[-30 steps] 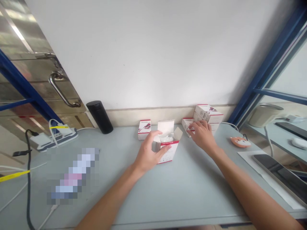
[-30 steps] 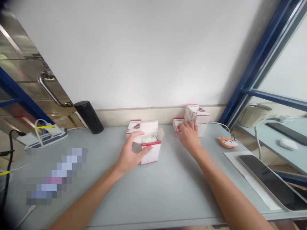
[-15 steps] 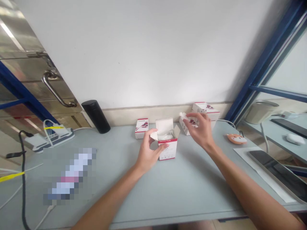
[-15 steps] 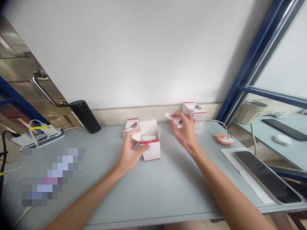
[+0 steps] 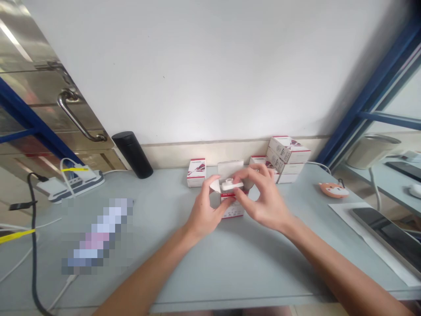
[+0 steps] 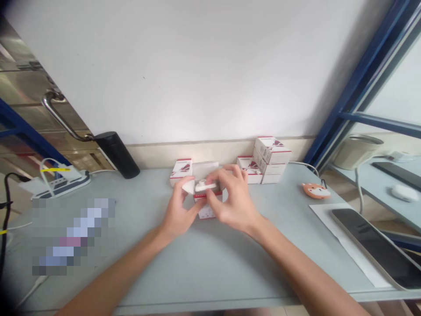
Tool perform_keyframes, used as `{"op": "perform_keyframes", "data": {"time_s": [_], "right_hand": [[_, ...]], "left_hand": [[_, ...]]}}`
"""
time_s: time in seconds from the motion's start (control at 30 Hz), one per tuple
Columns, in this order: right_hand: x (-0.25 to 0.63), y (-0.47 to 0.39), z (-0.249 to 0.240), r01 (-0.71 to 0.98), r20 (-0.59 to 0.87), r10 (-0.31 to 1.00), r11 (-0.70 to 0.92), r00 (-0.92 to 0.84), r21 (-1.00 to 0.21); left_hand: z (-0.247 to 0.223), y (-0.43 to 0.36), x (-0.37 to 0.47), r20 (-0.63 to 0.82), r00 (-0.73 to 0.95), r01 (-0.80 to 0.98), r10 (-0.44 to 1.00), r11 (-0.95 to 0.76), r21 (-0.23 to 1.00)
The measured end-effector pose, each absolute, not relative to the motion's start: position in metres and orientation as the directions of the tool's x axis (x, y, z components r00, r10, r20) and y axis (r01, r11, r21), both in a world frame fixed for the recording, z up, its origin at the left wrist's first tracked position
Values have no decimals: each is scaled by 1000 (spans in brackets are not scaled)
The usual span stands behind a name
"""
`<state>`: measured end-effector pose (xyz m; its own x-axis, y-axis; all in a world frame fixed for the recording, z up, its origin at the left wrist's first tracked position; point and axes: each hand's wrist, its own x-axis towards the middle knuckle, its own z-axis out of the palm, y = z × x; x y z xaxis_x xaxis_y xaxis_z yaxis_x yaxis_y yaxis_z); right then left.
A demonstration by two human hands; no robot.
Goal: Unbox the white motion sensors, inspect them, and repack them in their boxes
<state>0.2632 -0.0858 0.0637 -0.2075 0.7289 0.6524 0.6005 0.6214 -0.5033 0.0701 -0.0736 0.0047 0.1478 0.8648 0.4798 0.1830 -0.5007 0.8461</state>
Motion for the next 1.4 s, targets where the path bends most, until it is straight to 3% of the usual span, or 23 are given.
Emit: {"op": "perform_keyframes", "data": {"time_s": [0.1,0.3,0.5,0.67,0.77,0.83,0.9,1.03,1.17,1.27,1.33,1.4], "right_hand": [[262,-89,66,555,621,761,605,-190,-571],[262,-87,67,541,607,763,614,-222,-574],[263,-85,64,622,614,721,650,-321,-438],[279,-71,66,669,706,641,669,-301,-323],[311,-49,61,805,770,625,519,-128,-287],[334,-33,51,939,754,654,294,-62,-178],[352,-21,37,991,667,742,131,-74,-35],[364,-10,16,993,501,861,35,-89,116],[364,-6,12,996,499,863,40,-77,86],[357,-8,23,990,553,831,115,-53,-78],[344,-18,36,924,660,750,283,-46,-257],[326,-35,52,760,796,603,539,-48,-363]], "left_hand": [[6,-76,70,512,169,209,842,-539,816],[9,-76,70,512,159,266,844,-536,801],[10,-73,66,549,172,282,818,-575,768],[13,-70,61,626,259,391,736,-672,629],[18,-73,62,594,353,496,723,-683,537],[21,-76,63,558,374,545,741,-662,514],[23,-79,65,546,373,567,751,-650,506],[23,-81,65,530,375,588,761,-637,498],[22,-80,66,520,374,601,768,-628,495],[23,-80,66,526,367,610,768,-625,487],[25,-81,67,535,357,619,766,-623,479],[26,-82,68,545,351,626,762,-623,468]]}}
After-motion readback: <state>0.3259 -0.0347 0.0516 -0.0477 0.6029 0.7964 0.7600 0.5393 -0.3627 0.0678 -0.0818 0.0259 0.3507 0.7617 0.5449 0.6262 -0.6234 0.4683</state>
